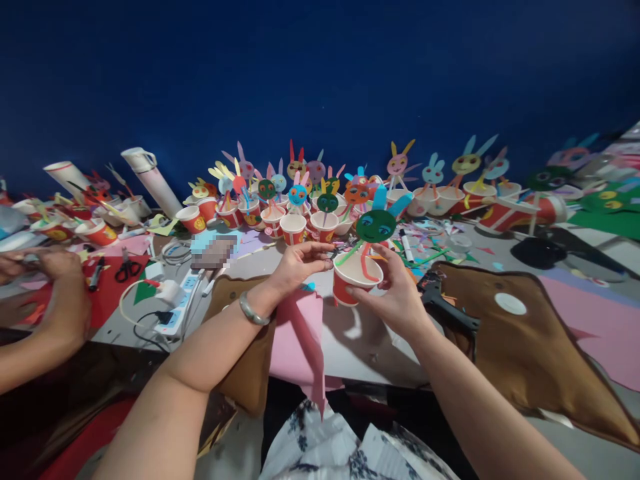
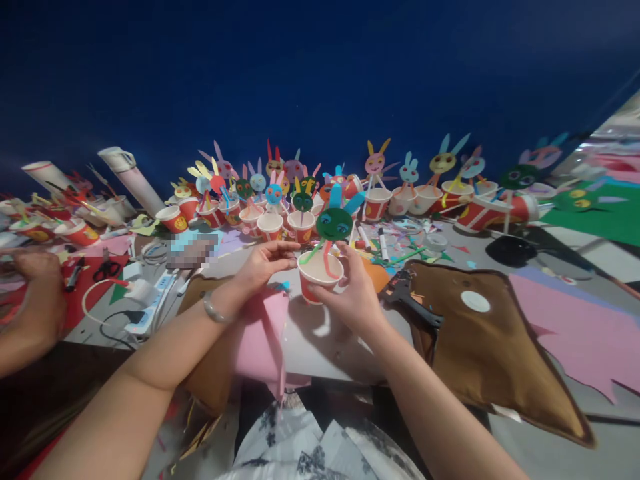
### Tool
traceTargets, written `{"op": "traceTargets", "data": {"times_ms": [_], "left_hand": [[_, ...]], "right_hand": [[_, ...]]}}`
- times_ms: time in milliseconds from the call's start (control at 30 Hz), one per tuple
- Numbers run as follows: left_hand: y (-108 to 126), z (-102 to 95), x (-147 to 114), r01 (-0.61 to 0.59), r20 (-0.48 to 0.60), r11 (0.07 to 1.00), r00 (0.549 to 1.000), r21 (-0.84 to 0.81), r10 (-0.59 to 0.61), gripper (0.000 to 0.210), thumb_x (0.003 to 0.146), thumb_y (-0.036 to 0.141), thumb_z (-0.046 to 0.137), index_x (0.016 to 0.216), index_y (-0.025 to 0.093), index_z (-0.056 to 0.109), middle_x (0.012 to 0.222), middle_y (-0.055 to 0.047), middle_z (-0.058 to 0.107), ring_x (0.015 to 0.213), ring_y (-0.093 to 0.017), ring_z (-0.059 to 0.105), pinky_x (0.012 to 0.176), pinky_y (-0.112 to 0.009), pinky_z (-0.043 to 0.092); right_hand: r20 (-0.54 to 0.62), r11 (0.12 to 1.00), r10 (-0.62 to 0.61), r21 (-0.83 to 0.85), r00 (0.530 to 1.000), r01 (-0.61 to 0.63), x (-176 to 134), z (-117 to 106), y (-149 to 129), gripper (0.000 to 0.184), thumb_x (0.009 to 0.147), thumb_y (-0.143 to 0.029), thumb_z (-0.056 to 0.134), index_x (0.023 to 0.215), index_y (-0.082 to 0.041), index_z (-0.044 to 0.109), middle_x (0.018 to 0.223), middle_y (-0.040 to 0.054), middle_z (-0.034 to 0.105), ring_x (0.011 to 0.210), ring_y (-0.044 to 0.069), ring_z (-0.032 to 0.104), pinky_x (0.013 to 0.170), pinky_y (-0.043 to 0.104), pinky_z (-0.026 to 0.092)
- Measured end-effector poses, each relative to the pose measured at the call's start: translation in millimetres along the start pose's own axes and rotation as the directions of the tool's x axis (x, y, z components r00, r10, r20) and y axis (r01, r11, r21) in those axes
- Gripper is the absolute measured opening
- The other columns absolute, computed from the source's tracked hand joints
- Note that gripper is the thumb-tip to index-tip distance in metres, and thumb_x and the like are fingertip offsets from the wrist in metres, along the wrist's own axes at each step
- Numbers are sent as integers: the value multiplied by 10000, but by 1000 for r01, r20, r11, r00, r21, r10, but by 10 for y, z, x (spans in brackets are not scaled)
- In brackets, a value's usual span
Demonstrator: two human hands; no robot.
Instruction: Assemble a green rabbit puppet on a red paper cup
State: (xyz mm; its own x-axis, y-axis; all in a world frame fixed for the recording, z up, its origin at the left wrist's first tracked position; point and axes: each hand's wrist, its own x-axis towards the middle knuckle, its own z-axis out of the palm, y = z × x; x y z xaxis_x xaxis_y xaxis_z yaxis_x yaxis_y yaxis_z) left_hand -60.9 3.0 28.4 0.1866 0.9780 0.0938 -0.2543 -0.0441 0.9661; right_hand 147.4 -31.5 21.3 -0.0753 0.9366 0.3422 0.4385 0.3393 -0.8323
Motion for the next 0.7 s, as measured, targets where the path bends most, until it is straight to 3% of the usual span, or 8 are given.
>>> {"op": "traceTargets", "data": {"times_ms": [167,367,700], "left_hand": [[-68,6,38,-9,-30,1000,999,22,10,385,584,187,842,959,162,761,770,-7,704,764,-125,640,789,-302,545],[-116,38,66,17,-100,1000,995,5,-17,409,572,178,839,973,153,759,781,-1,700,783,-122,633,837,-319,530],[-188,45,128,45,-130,997,990,-69,-54,393,576,159,830,964,166,769,803,-1,713,784,-117,632,870,-314,504]], "right_hand": [[74,995,42,83,996,-48,99,11,95,927,656,-408,789,1454,-222,355,1277,145,625,1064,304,658,889,458,545],[39,977,92,188,995,-97,104,81,130,966,625,-368,775,1459,-174,326,1187,145,673,1063,304,665,867,440,551],[-13,964,65,259,998,-60,127,158,238,1009,627,-336,783,1494,-196,286,1221,151,671,1040,297,677,855,436,542]]}}
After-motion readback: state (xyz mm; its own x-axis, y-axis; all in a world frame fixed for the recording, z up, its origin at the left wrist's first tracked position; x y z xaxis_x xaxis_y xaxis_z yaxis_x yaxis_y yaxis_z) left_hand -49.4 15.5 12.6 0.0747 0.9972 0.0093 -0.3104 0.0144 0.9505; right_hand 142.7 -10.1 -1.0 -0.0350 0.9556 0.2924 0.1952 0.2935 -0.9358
